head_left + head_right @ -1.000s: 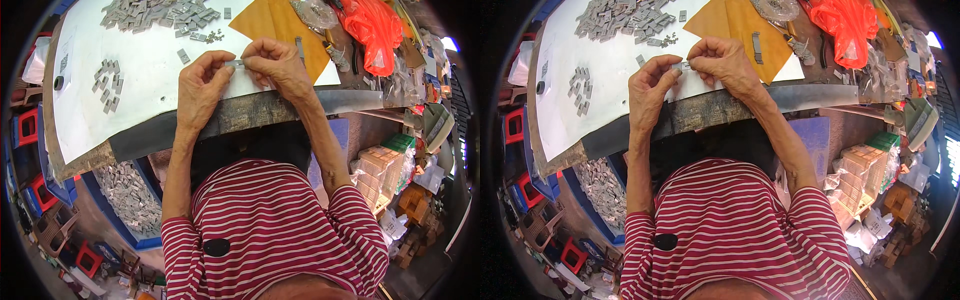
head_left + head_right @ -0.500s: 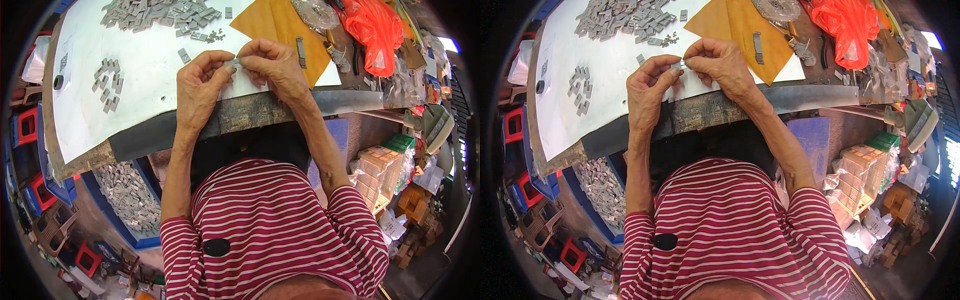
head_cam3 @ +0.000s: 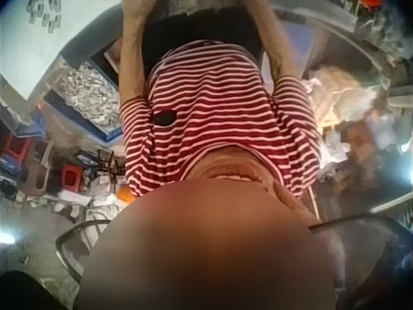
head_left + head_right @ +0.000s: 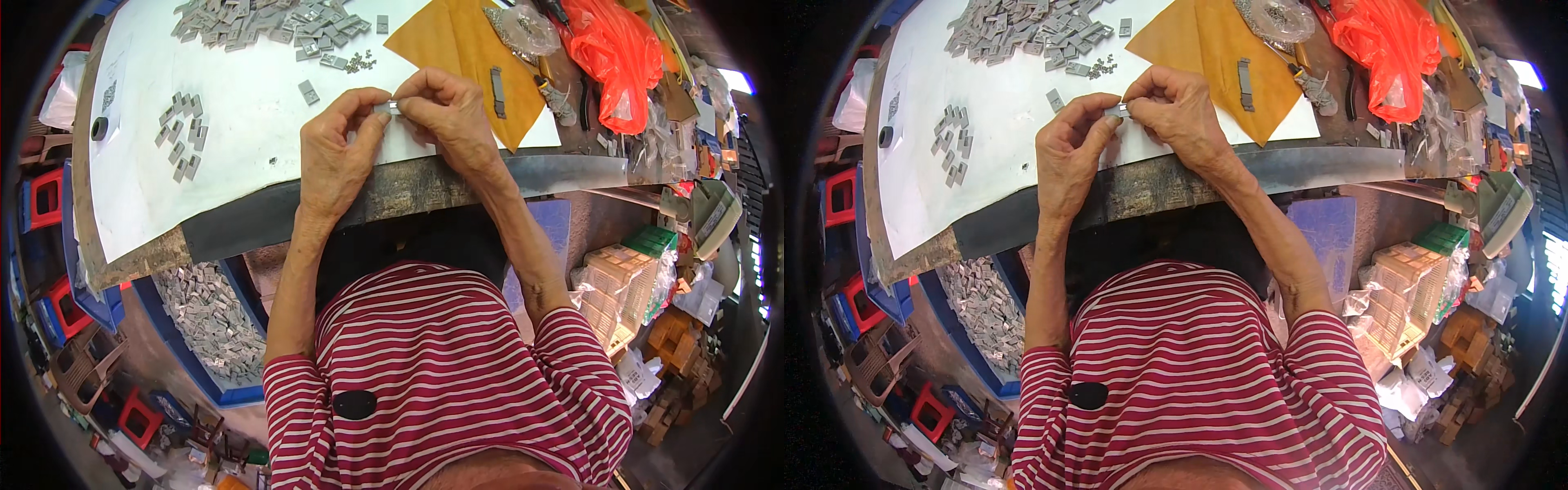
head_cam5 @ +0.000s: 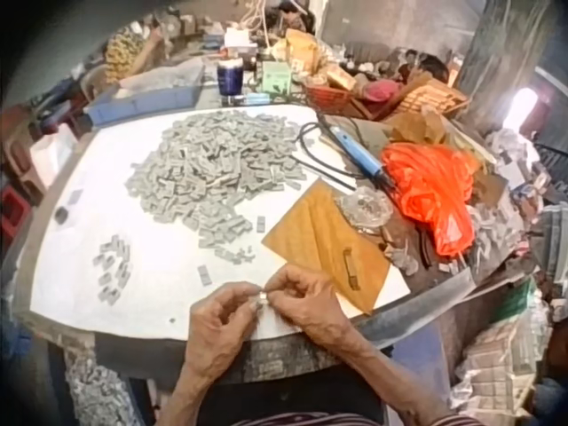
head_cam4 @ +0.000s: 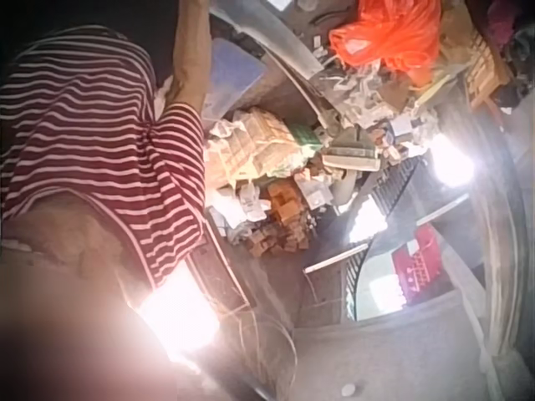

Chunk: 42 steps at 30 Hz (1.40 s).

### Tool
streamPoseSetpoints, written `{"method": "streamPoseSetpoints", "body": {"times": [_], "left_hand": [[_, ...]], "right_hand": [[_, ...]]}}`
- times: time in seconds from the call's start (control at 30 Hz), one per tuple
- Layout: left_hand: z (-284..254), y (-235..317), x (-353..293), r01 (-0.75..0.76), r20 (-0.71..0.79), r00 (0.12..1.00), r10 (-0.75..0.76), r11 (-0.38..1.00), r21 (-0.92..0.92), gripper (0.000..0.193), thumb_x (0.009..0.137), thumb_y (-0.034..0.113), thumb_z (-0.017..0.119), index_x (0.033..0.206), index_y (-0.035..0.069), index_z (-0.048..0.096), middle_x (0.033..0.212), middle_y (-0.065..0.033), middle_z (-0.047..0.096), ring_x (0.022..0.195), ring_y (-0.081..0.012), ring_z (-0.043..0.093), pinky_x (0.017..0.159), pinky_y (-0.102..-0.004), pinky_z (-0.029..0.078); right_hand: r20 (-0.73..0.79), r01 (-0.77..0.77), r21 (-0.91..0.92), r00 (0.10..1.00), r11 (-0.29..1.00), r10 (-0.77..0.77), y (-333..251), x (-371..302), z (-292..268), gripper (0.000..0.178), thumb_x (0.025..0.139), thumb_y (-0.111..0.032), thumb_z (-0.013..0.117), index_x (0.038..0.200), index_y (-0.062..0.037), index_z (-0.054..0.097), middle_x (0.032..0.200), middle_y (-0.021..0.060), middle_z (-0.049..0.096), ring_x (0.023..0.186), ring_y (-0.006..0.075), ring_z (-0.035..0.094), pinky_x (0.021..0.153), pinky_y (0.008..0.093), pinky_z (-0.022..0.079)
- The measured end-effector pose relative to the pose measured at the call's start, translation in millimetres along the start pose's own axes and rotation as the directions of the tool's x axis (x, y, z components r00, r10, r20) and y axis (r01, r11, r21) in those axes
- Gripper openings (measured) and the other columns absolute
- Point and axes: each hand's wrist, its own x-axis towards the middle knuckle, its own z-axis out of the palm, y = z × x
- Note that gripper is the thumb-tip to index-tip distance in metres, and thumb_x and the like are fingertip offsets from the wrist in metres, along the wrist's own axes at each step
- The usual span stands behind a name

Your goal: Assembling small metal hardware components by hand at a workbench.

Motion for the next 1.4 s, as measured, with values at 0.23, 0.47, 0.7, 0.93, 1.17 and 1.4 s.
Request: {"method": "streamPoseSetpoints", "body": {"times": [0.23,0.47,0.7,0.93,1.17,1.4], "left_hand": [[-6.8,9.7,2.5,-0.291,0.046,0.951,0.306,0.837,0.463,0.019,0.077,0.003,0.063,0.096,-0.001,0.061,0.084,-0.0112,0.062,0.071,-0.0182,0.060,0.065,-0.0265,0.047],[-21.2,11.0,1.0,-0.352,0.068,0.921,0.384,0.746,0.566,0.017,0.076,0.001,0.062,0.093,0.000,0.060,0.080,-0.0103,0.060,0.068,-0.0200,0.057,0.062,-0.0291,0.045],[-72.5,3.9,-8.6,-0.164,-0.196,0.922,0.333,0.797,0.581,0.013,0.073,0.004,0.062,0.086,0.003,0.059,0.081,-0.0105,0.058,0.070,-0.0259,0.055,0.064,-0.0343,0.040],[-121.9,-4.7,-29.3,0.021,-0.332,0.863,0.381,0.629,0.777,0.012,0.071,0.005,0.063,0.082,0.001,0.061,0.081,-0.0126,0.058,0.076,-0.0296,0.054,0.066,-0.0379,0.042],[-130.1,-8.1,-33.2,0.077,-0.356,0.856,0.376,0.588,0.805,0.013,0.071,0.005,0.062,0.083,0.002,0.062,0.081,-0.0113,0.058,0.080,-0.0287,0.054,0.066,-0.0386,0.042],[-136.3,-8.8,-26.3,0.032,-0.288,0.850,0.442,0.502,0.865,0.009,0.071,0.006,0.062,0.080,0.005,0.060,0.077,-0.0092,0.059,0.077,-0.0276,0.056,0.065,-0.0389,0.042]], "right_hand": [[0.002,-0.026,0.059,1.000,0.998,0.026,-8.7,3.0,6.0,0.004,0.076,0.000,0.057,0.079,0.0031,0.058,0.061,0.0007,0.054,0.048,0.0044,0.046,0.041,0.0184,0.035],[0.067,-0.077,0.036,0.995,0.996,0.075,-8.1,7.1,9.8,0.015,0.083,-0.008,0.056,0.089,0.0047,0.060,0.064,0.0034,0.056,0.051,0.0080,0.051,0.047,0.0194,0.042],[0.038,-0.095,-0.008,0.995,0.995,0.096,-6.1,0.0,12.8,0.016,0.084,-0.008,0.053,0.091,0.0040,0.060,0.064,0.0035,0.056,0.051,0.0075,0.050,0.048,0.0192,0.040],[0.043,-0.097,0.010,0.994,0.995,0.096,-6.5,-0.7,14.3,0.015,0.085,-0.004,0.053,0.094,0.0050,0.060,0.073,0.0056,0.057,0.056,0.0067,0.049,0.050,0.0191,0.040],[0.059,-0.077,-0.052,0.995,0.996,0.080,-5.9,-0.2,15.1,0.014,0.085,-0.005,0.053,0.093,0.0050,0.060,0.073,0.0051,0.057,0.055,0.0063,0.049,0.049,0.0188,0.040],[0.065,-0.104,-0.093,0.992,0.990,0.110,-5.8,-0.4,16.4,0.014,0.084,-0.005,0.054,0.091,0.0046,0.060,0.064,0.0027,0.055,0.050,0.0061,0.048,0.047,0.0190,0.040]]}}
